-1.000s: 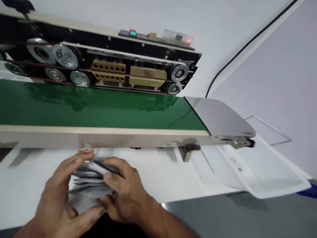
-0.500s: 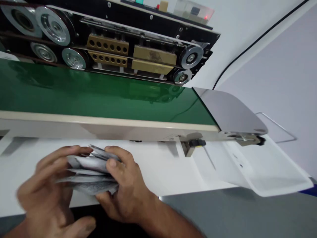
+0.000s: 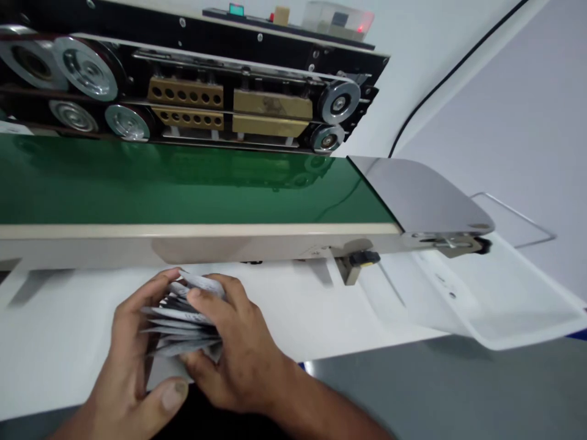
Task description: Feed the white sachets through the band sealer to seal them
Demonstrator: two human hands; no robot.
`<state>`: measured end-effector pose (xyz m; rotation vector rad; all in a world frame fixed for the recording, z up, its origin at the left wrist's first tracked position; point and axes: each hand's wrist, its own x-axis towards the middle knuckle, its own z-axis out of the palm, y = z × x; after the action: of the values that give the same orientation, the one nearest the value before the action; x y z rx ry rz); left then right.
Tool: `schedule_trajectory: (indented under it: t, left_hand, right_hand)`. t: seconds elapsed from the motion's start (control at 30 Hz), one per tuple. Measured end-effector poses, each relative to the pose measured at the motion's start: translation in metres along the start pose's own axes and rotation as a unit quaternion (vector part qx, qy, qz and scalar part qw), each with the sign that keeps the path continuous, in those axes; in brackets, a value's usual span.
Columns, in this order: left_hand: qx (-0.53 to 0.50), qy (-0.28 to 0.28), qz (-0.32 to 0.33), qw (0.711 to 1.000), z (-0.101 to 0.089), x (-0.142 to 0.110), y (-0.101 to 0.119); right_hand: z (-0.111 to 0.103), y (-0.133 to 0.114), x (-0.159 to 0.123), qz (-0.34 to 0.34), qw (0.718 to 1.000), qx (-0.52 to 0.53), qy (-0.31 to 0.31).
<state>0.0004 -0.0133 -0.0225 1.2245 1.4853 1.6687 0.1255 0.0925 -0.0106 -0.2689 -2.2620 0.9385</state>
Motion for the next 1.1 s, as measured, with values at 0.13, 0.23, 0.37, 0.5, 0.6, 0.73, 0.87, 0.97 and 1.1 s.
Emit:
schedule_trajectory:
  t: [0.13, 0.23, 0.37, 0.5, 0.6, 0.73, 0.87, 0.97, 1.1]
  left_hand:
    - [-0.039, 0.054, -0.062, 0.996, 0.004, 0.001, 0.014]
    - [-0.175, 0.044, -0.214, 0.960, 0.000, 0.005, 0.026]
    - [-0.338, 0.027, -0.359, 0.870, -0.004, 0.012, 0.032]
    - [-0.390, 0.055, -0.414, 0.821, 0.004, 0.012, 0.036]
    - [-0.383, 0.068, -0.435, 0.812, 0.013, 0.011, 0.038]
    - [-0.391, 0.082, -0.405, 0.822, 0.019, 0.012, 0.038]
    - [-0.355, 0.081, -0.403, 0.840, 0.018, 0.009, 0.032]
    - [-0.328, 0.060, -0.410, 0.849, 0.017, 0.006, 0.027]
    - [-0.314, 0.054, -0.406, 0.856, 0.016, 0.004, 0.025]
  right_hand:
    - [0.001, -0.018, -0.002, 0.037, 0.995, 0.052, 0.076]
    - [-0.004, -0.023, 0.000, 0.222, 0.948, 0.203, 0.104]
    - [-0.016, -0.026, 0.005, 0.378, 0.821, 0.423, 0.067]
    - [-0.013, -0.031, 0.005, 0.387, 0.851, 0.346, 0.084]
    - [-0.001, -0.033, 0.000, 0.313, 0.910, 0.220, 0.159]
    - [0.008, -0.032, -0.004, 0.236, 0.929, 0.093, 0.269]
    - [-0.007, -0.034, -0.002, 0.258, 0.945, 0.062, 0.193]
    - [-0.021, -0.034, 0.001, 0.302, 0.931, 0.156, 0.134]
    - [-0.030, -0.027, 0.002, 0.342, 0.873, 0.309, 0.158]
